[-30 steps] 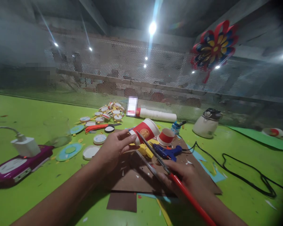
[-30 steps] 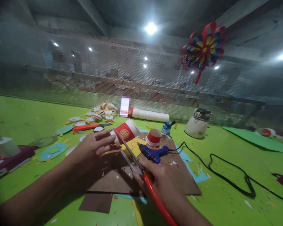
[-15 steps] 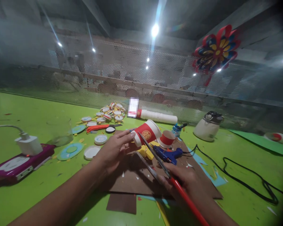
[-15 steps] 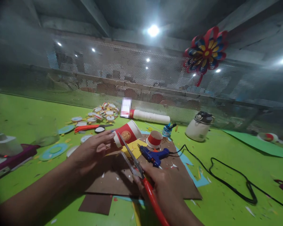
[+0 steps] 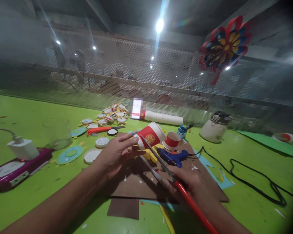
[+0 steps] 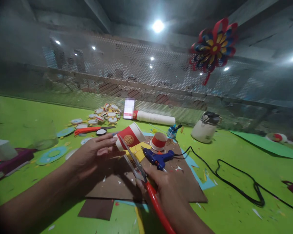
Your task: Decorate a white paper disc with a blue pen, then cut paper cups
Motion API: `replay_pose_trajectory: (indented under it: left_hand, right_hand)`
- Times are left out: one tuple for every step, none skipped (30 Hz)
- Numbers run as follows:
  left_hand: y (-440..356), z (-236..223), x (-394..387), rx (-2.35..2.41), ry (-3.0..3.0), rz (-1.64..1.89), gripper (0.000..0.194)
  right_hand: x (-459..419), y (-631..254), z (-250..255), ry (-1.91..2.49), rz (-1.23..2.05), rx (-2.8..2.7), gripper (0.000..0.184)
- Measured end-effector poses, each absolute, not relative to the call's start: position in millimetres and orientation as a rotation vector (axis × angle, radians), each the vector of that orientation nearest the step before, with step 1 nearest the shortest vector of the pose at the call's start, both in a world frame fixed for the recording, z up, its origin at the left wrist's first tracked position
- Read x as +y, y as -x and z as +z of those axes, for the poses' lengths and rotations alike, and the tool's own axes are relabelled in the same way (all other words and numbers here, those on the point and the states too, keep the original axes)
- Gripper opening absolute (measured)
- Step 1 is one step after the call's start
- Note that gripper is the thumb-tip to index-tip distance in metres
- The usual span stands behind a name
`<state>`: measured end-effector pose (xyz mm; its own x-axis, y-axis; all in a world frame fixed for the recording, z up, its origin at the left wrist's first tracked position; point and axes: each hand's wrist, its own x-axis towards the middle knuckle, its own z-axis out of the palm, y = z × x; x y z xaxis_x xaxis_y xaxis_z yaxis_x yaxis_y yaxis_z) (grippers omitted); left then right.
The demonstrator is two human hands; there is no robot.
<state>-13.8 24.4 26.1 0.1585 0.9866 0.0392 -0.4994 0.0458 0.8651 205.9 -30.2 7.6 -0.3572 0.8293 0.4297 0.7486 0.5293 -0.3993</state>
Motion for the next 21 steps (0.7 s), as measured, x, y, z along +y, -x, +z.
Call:
replay_pose_trajectory:
  left_hand:
    - [13.5,26.7,23.9,0.711,-0.884,1.292,0.015]
    - [13.3,27.3,23.4,0.714,-0.876,1.295,0.015]
    - [13.2,28.0,22.9,0.714,-0.866,1.301,0.014]
    - [13.2,28.6,22.5,0.714,-0.856,1.305,0.013]
    - [13.2,29.2,22.2,0.716,-0.852,1.309,0.013]
    - [13.3,29.8,22.0,0.722,-0.856,1.310,0.013]
    - [13.4,30.1,21.8,0.730,-0.870,1.309,0.013]
    - [13.6,30.4,21.8,0.737,-0.890,1.308,0.014]
    - [13.7,30.5,21.9,0.742,-0.912,1.308,0.015]
    - [13.8,30.4,22.1,0.747,-0.929,1.315,0.016]
    - [13.9,30.1,22.4,0.753,-0.937,1.324,0.017]
    - [13.9,29.6,22.7,0.759,-0.940,1.331,0.019]
    - [13.8,29.0,23.0,0.768,-0.937,1.338,0.021]
    - [13.7,28.4,23.1,0.775,-0.934,1.339,0.024]
    - [13.4,27.8,23.1,0.776,-0.934,1.339,0.026]
    - [13.1,27.2,22.9,0.773,-0.939,1.335,0.029]
    - [12.7,26.9,22.5,0.766,-0.947,1.332,0.031]
    - [12.2,26.7,21.9,0.760,-0.954,1.333,0.033]
    - [11.7,26.7,21.2,0.755,-0.957,1.333,0.034]
    - [11.1,26.9,20.5,0.751,-0.956,1.333,0.034]
    - [10.6,27.2,19.9,0.746,-0.953,1.332,0.033]
  right_hand:
    - [-30.6,-205.7,8.6,1.282,0.174,-2.179,0.022]
    - [-30.8,-205.5,9.4,1.284,0.181,-2.182,0.022]
    - [-31.0,-205.5,9.8,1.280,0.196,-2.181,0.022]
    - [-31.1,-205.5,9.9,1.266,0.217,-2.174,0.022]
    - [-31.1,-205.6,9.6,1.249,0.244,-2.171,0.022]
    - [-31.0,-205.8,9.0,1.238,0.269,-2.170,0.023]
    - [-30.8,-206.0,8.1,1.236,0.279,-2.171,0.023]
    - [-30.5,-206.3,7.1,1.239,0.282,-2.174,0.024]
    - [-30.1,-206.5,6.1,1.246,0.284,-2.180,0.024]
    - [-29.6,-206.8,5.3,1.254,0.286,-2.187,0.023]
    - [-29.0,-207.0,4.6,1.258,0.286,-2.191,0.023]
    - [-28.3,-207.3,4.0,1.253,0.288,-2.189,0.023]
    - [-27.5,-207.5,3.6,1.247,0.291,-2.184,0.022]
    - [-26.8,-207.8,3.3,1.247,0.290,-2.176,0.022]
    - [-26.2,-208.0,3.1,1.250,0.283,-2.168,0.022]
    - [-25.9,-208.1,3.1,1.252,0.283,-2.163,0.022]
    - [-25.8,-208.0,3.3,1.254,0.291,-2.161,0.023]
    - [-26.2,-207.8,3.7,1.255,0.302,-2.159,0.024]
    - [-26.8,-207.3,4.3,1.255,0.310,-2.158,0.025]
    - [-27.6,-206.8,4.9,1.254,0.313,-2.155,0.025]
    - [-28.5,-206.3,5.6,1.253,0.309,-2.146,0.024]
